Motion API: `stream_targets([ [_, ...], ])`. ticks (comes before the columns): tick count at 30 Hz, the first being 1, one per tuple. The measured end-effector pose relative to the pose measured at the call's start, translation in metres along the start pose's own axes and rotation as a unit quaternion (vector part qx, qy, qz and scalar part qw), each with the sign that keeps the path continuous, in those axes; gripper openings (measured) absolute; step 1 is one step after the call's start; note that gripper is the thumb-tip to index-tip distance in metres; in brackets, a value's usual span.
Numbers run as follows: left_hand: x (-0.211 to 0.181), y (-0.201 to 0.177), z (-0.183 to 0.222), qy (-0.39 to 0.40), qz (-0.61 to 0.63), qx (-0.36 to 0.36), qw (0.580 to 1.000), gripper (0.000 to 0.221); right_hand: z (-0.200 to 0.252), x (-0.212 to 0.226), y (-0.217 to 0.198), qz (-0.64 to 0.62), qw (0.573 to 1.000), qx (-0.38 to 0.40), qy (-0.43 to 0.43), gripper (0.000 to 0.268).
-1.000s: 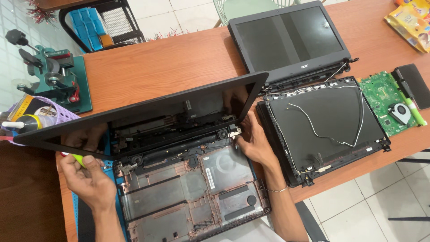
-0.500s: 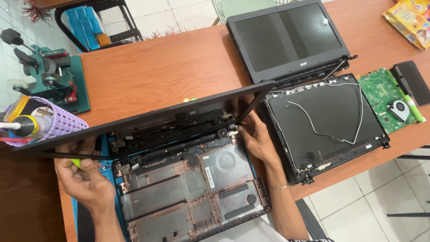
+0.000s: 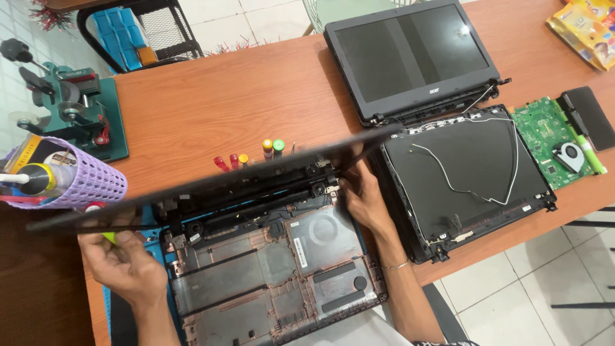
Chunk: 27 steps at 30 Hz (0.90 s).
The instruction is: The person uses a screwdriver to remove screws from the interior of a laptop, then places a motherboard into the laptop chassis and connects internal cables by hand.
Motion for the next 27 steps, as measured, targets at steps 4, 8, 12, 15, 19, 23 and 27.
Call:
stream_targets([
  [4, 0.012, -0.005, 0.002, -0.029, -0.037, 0.000, 0.999, 0.027, -0.003, 0.007, 0.000, 0.028, 1.000, -0.005, 0.007, 0.076],
  [8, 0.011, 0.000, 0.000, -0.043, 0.002, -0.002, 0.999, 0.026, -0.003, 0.009, -0.002, 0.035, 0.999, 0.002, 0.018, 0.076],
  [12, 0.010, 0.001, -0.002, -0.056, -0.001, 0.000, 0.998, 0.025, -0.003, 0.021, -0.004, 0.065, 0.998, 0.000, -0.024, 0.070],
  [15, 0.009, 0.004, -0.003, -0.049, 0.002, 0.014, 0.999, 0.025, -0.002, 0.023, -0.004, 0.043, 0.999, -0.001, -0.016, 0.058],
  [19, 0.015, 0.006, -0.008, -0.058, 0.016, 0.017, 0.998, 0.025, -0.002, 0.033, -0.008, 0.091, 0.995, -0.008, -0.041, 0.051],
  [23, 0.016, 0.008, -0.011, -0.052, 0.028, 0.026, 0.998, 0.027, -0.001, 0.031, -0.007, 0.064, 0.998, 0.000, -0.015, 0.050],
  [27, 0.018, 0.007, -0.009, -0.055, 0.028, 0.027, 0.998, 0.028, -0.001, 0.027, -0.005, 0.038, 0.999, 0.004, 0.003, 0.049],
])
Point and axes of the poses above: each hand's wrist, its own z-axis away from the middle knuckle, its own y-axis out of the palm, x = y × z, the point moved 9 cm from there along -z, towards the middle knuckle, and after that the axes turned 10 degrees about z, right-handed, at the moved point
